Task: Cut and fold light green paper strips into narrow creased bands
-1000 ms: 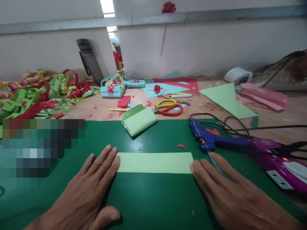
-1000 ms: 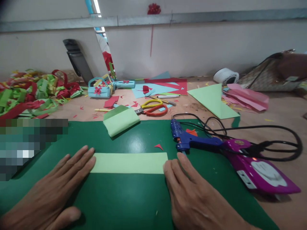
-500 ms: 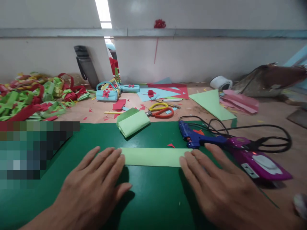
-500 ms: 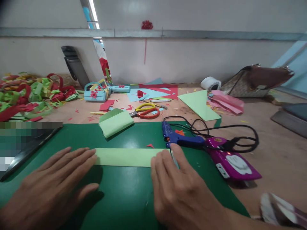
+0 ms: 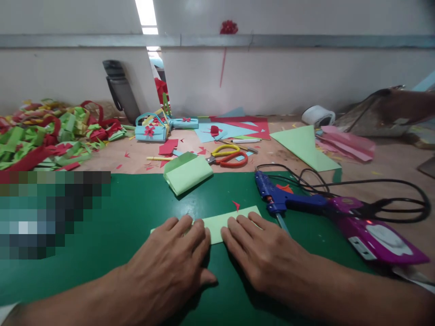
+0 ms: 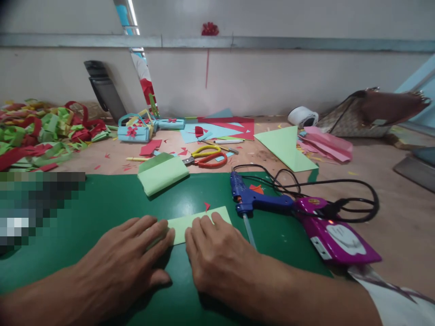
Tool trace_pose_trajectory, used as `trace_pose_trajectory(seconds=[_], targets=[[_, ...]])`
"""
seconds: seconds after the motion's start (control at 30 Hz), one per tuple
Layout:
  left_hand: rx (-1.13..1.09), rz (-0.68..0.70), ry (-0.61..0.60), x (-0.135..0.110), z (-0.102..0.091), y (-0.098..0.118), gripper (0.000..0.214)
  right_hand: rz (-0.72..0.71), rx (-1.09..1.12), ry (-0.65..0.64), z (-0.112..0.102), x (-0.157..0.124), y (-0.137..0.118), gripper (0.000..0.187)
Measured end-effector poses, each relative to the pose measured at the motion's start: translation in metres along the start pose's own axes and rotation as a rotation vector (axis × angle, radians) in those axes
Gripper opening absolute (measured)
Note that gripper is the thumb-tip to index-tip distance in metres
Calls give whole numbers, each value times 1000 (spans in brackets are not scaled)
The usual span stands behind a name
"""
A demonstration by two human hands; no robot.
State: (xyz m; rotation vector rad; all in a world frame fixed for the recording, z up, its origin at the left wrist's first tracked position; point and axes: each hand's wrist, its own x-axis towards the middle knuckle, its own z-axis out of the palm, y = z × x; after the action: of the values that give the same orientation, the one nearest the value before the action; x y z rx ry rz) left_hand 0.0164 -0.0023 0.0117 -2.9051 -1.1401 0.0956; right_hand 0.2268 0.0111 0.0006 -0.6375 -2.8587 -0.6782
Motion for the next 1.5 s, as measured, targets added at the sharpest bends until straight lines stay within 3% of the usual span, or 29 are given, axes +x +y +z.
trace_pose_trajectory(seconds=[0.17,0.3,0.53,1.03,1.3,1.43,1.5], targets=[[-47,61,98,-10,8,-9,64,-40,170,-89,-1,1,12,32],[-85,116,122,-13,9,-15,62,-82,203,-97,-3,-4,19,30],[-83,132,171,-15,11,-16,54,-100,123,14,-1,-18,26,22],[-11,154,254,-15,10,-15,46,36,-85,-135,-14,-56,34,23],[-42,155,236,-18,10,-17,44,81,-184,-91,-20,-62,31,28],[-98,152,184,-12,14,-19,45,111,-139,-13,-23,-47,29,25],[-85,164,173,-6,15,-19,39,61,-95,45,-20,-36,26,21]])
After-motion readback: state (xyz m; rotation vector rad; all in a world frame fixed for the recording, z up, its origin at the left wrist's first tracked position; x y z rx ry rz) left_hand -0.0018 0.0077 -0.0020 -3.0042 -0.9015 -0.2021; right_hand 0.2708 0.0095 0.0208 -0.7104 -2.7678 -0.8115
